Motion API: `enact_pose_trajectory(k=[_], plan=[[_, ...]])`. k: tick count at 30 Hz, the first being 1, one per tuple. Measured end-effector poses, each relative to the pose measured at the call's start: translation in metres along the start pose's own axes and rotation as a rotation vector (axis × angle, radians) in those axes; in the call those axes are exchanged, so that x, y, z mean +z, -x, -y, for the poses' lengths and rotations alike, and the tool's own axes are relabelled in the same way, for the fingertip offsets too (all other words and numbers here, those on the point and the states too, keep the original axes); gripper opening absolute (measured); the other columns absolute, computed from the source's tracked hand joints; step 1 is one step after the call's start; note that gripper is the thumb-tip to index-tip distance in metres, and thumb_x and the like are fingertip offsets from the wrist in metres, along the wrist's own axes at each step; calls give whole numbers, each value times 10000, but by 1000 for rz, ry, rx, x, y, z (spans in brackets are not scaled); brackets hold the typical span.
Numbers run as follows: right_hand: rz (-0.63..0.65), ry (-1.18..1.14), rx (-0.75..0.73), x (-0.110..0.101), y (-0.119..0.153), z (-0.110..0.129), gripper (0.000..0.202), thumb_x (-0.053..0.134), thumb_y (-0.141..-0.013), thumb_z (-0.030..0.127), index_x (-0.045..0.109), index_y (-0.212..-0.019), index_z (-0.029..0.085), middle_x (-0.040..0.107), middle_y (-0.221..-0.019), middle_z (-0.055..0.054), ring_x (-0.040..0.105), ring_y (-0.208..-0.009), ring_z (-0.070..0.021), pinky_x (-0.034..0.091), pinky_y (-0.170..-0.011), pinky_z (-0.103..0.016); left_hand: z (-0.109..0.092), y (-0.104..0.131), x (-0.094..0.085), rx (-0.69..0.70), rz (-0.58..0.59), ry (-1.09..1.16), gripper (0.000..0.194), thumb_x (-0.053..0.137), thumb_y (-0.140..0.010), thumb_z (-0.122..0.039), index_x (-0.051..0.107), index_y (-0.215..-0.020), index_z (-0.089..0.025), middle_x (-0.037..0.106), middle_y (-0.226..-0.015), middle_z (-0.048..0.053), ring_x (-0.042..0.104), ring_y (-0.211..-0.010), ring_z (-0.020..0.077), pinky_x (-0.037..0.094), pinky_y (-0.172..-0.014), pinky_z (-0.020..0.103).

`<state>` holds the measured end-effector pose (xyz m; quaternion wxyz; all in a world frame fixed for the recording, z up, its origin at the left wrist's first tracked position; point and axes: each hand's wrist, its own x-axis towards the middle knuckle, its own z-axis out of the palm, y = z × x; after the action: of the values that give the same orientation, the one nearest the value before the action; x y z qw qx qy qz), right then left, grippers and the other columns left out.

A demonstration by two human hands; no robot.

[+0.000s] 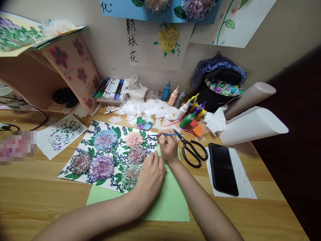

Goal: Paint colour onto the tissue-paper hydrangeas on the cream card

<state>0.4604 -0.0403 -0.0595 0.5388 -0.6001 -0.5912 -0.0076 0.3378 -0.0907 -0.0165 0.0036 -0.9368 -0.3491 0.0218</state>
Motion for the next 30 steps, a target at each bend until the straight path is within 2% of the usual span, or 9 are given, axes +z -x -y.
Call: enact_pose_trajectory(k=[8, 16, 30], plan=[[-10, -2, -6, 0, 0, 1, 218, 412, -910, 208, 579, -775, 240, 633, -734, -21, 582, -755, -209, 463, -727, -369, 2, -1, -5, 17, 23, -24, 242, 490, -910, -130, 662, -1070, -73, 663, -968, 127, 583, -929, 250, 465, -779, 337], [-13, 2, -24, 1, 0, 0, 211, 412, -908, 204, 582, -788, 240, 639, -743, -22, 589, -763, -210, 466, -724, -373, -2, 1, 3, -3, -18, -72, 304, 488, -929, -165, 643, -1169, -59, 674, -1105, 156, 585, -1075, 259, 449, -919, 355], [-13, -10, -38, 2, 0, 3, 212, 431, -907, 174, 569, -757, 231, 625, -725, -15, 572, -736, -195, 466, -697, -354, -4, 2, 11, -16, -35, -81, 335, 520, -925, -169, 621, -1221, -50, 645, -1227, 176, 561, -1191, 269, 436, -993, 360]])
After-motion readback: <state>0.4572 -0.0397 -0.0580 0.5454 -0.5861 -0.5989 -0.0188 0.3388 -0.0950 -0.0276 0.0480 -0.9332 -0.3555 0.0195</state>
